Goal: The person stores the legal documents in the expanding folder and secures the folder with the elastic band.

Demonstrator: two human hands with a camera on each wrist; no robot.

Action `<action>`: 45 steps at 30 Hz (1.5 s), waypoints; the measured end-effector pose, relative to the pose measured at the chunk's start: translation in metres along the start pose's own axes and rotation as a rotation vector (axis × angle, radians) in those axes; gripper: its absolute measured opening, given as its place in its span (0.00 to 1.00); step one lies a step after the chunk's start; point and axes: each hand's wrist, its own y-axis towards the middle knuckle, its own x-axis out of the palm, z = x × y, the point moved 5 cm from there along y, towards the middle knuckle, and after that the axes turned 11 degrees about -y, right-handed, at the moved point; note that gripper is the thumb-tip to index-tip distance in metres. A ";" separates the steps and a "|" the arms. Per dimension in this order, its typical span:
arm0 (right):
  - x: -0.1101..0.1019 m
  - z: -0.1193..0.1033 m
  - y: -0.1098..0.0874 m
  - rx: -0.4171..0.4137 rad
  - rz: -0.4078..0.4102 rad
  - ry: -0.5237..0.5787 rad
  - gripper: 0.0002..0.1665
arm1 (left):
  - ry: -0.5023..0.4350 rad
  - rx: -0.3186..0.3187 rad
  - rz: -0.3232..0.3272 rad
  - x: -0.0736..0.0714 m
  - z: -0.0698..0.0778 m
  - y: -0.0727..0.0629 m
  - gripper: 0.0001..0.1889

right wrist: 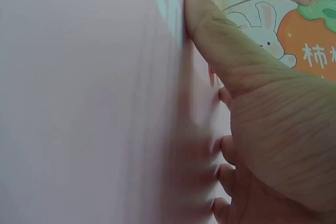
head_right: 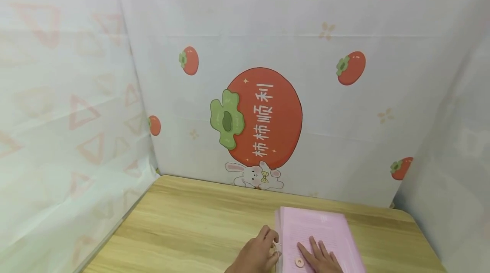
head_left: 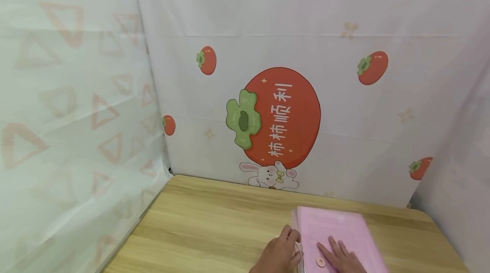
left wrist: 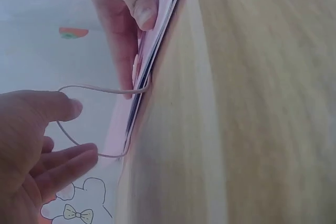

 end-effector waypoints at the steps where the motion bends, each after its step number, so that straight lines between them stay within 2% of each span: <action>1: 0.000 0.000 0.000 -0.004 -0.001 -0.001 0.55 | -0.013 -0.023 0.004 0.000 0.000 0.000 0.13; 4: 0.000 0.000 0.000 -0.004 -0.014 0.002 0.56 | -0.021 -0.066 -0.007 0.002 0.000 0.001 0.14; 7: 0.000 0.001 0.000 -0.008 -0.026 0.001 0.58 | -0.008 -0.074 -0.048 0.007 0.001 0.004 0.15; 9: -0.001 0.000 0.001 -0.013 -0.027 0.001 0.60 | 0.008 -0.067 -0.078 0.009 0.003 0.005 0.11; 13: -0.002 -0.002 0.000 -0.014 -0.029 0.006 0.61 | 0.048 -0.023 -0.116 0.013 0.006 0.007 0.04; 17: -0.001 -0.004 0.000 -0.010 -0.030 0.014 0.56 | 0.123 0.060 -0.118 0.017 0.008 0.009 0.03; 20: -0.001 -0.004 0.001 -0.003 -0.030 0.023 0.56 | 0.153 0.099 -0.133 0.021 0.008 0.012 0.03; 25: -0.001 -0.003 0.000 -0.007 -0.018 -0.002 0.61 | 0.202 0.112 -0.186 0.030 0.010 0.016 0.05; 29: -0.001 -0.003 -0.001 -0.002 -0.028 -0.012 0.55 | 0.244 0.118 -0.203 0.034 0.014 0.017 0.07; 32: -0.001 -0.004 0.000 0.021 -0.064 0.007 0.51 | 0.261 0.112 -0.217 0.037 0.015 0.019 0.08; 36: -0.003 -0.005 0.001 0.050 -0.109 0.024 0.51 | 0.261 0.059 -0.250 0.043 0.015 0.023 0.10; 39: -0.005 -0.004 0.001 0.053 -0.107 0.022 0.52 | 0.263 0.026 -0.270 0.045 0.017 0.028 0.11; 45: -0.004 -0.005 -0.001 0.045 -0.073 0.033 0.52 | 0.293 0.020 -0.262 0.046 0.021 0.034 0.08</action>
